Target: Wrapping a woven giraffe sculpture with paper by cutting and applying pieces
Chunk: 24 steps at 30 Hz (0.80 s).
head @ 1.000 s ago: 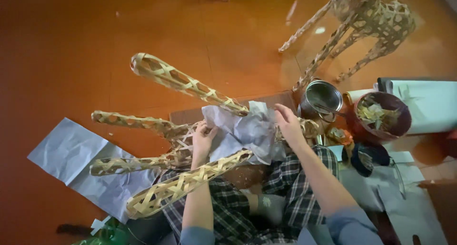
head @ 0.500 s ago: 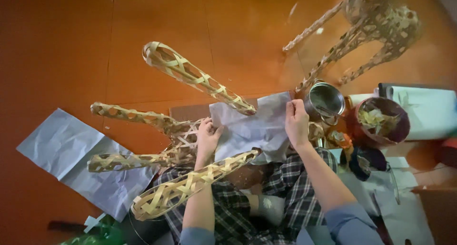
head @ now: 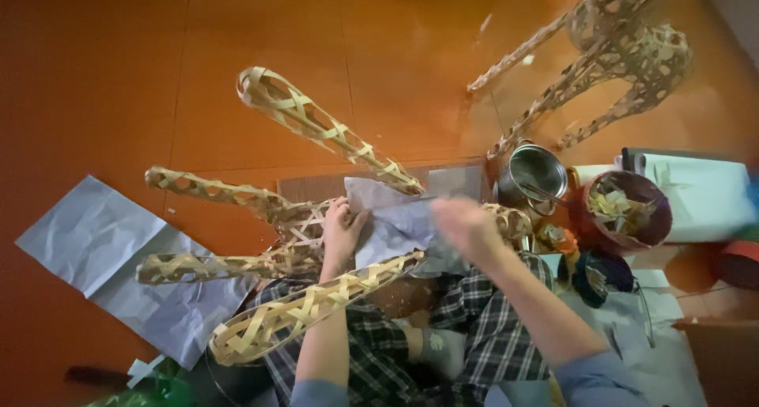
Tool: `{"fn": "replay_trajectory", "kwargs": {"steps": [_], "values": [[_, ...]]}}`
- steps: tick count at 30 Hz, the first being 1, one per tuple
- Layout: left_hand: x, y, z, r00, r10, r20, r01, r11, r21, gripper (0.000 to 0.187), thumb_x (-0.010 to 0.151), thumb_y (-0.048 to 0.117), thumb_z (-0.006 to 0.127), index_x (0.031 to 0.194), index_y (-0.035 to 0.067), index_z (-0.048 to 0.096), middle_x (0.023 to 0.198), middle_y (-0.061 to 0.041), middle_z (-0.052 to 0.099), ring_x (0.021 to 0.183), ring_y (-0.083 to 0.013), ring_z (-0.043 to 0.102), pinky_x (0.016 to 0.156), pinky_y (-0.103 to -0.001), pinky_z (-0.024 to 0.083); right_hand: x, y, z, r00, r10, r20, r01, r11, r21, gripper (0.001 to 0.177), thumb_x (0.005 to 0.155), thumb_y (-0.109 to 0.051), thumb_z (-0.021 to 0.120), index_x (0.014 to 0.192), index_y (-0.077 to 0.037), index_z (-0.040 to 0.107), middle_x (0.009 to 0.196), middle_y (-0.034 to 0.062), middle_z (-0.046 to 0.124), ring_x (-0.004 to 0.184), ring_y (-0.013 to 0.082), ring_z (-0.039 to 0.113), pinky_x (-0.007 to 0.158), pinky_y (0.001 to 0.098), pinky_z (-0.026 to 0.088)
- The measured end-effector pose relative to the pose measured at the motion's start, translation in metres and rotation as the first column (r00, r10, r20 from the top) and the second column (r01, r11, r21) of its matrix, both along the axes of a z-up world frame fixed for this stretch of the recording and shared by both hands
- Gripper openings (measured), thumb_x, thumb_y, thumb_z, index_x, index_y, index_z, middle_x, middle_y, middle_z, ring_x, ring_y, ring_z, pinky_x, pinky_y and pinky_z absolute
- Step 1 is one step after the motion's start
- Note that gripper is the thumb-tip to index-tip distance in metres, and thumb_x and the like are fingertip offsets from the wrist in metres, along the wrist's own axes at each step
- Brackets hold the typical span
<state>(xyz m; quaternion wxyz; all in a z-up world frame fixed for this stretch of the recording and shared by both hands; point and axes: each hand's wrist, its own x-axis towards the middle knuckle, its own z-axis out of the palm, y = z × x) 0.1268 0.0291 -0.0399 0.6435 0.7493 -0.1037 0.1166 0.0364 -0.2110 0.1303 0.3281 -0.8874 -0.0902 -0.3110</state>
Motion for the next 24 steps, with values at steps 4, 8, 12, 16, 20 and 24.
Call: {"fn": "replay_trajectory", "kwargs": {"steps": [4, 8, 12, 16, 20, 24], "values": [[-0.002, 0.003, 0.014, 1.000, -0.002, 0.005, 0.002, 0.999, 0.039, 0.026, 0.079, 0.018, 0.079, 0.078, 0.002, 0.060, 0.106, -0.020, 0.065, 0.114, -0.0445, 0.057, 0.096, -0.051, 0.044, -0.011, 0.037, 0.038, 0.873, -0.231, -0.429, -0.153, 0.707, -0.690, 0.057, 0.085, -0.053, 0.055, 0.138, -0.035, 0.042, 0.070, 0.0089, 0.069, 0.066, 0.0303, 0.072, 0.059, 0.0436, 0.055], [-0.017, 0.008, 0.046, 0.985, 0.047, -0.163, -0.066, 0.991, -0.114, 0.015, 0.085, 0.006, 0.071, 0.099, 0.009, 0.066, 0.079, -0.007, 0.061, 0.081, -0.0201, 0.059, 0.085, -0.037, 0.047, -0.003, 0.048, 0.051, 0.568, -0.364, -0.738, -0.354, 0.702, -0.618, 0.069, 0.088, -0.063, 0.048, 0.148, -0.044, 0.021, 0.089, 0.0116, 0.074, 0.094, 0.0333, 0.072, 0.080, 0.0455, 0.055], [-0.025, 0.012, 0.091, 0.960, 0.092, -0.264, -0.134, 0.980, -0.147, 0.035, 0.083, 0.001, 0.065, 0.117, 0.008, 0.062, 0.102, -0.016, 0.068, 0.101, -0.0290, 0.065, 0.092, -0.042, 0.049, -0.003, 0.053, 0.057, 0.536, -0.386, -0.751, -0.328, 0.724, -0.607, 0.074, 0.088, -0.062, 0.052, 0.152, -0.046, 0.017, 0.099, 0.0126, 0.070, 0.097, 0.0327, 0.071, 0.079, 0.0445, 0.056], [-0.007, 0.001, 0.124, 0.980, 0.076, 0.182, -0.088, 0.995, 0.056, 0.051, 0.075, -0.002, 0.066, 0.124, 0.006, 0.058, 0.123, -0.021, 0.059, 0.123, -0.0384, 0.052, 0.103, -0.046, 0.041, 0.006, 0.042, 0.031, 0.597, -0.303, -0.743, -0.342, 0.741, -0.577, 0.071, 0.087, -0.052, 0.059, 0.149, -0.036, 0.028, 0.091, 0.0158, 0.072, 0.090, 0.0352, 0.072, 0.076, 0.0474, 0.057], [0.068, -0.022, 0.058, 0.973, -0.109, 0.202, -0.040, 0.785, 0.618, 0.039, 0.064, 0.037, 0.085, 0.086, 0.007, 0.073, 0.115, -0.014, 0.061, 0.123, -0.0362, 0.049, 0.108, -0.053, 0.034, 0.008, 0.037, 0.018, 0.704, -0.279, -0.653, -0.304, 0.713, -0.632, 0.070, 0.084, -0.057, 0.059, 0.144, -0.026, 0.042, 0.078, 0.0123, 0.074, 0.079, 0.0280, 0.075, 0.068, 0.0438, 0.059], [0.076, -0.015, 0.077, 0.981, -0.168, 0.092, 0.077, 0.787, 0.612, 0.038, 0.066, 0.033, 0.083, 0.091, 0.006, 0.073, 0.113, -0.015, 0.064, 0.120, -0.0360, 0.052, 0.106, -0.052, 0.037, 0.012, 0.044, 0.042, 0.659, -0.238, -0.713, -0.306, 0.781, -0.544, 0.076, 0.084, -0.063, 0.056, 0.148, -0.027, 0.037, 0.079, 0.0162, 0.073, 0.082, 0.0324, 0.074, 0.071, 0.0501, 0.058]]}}
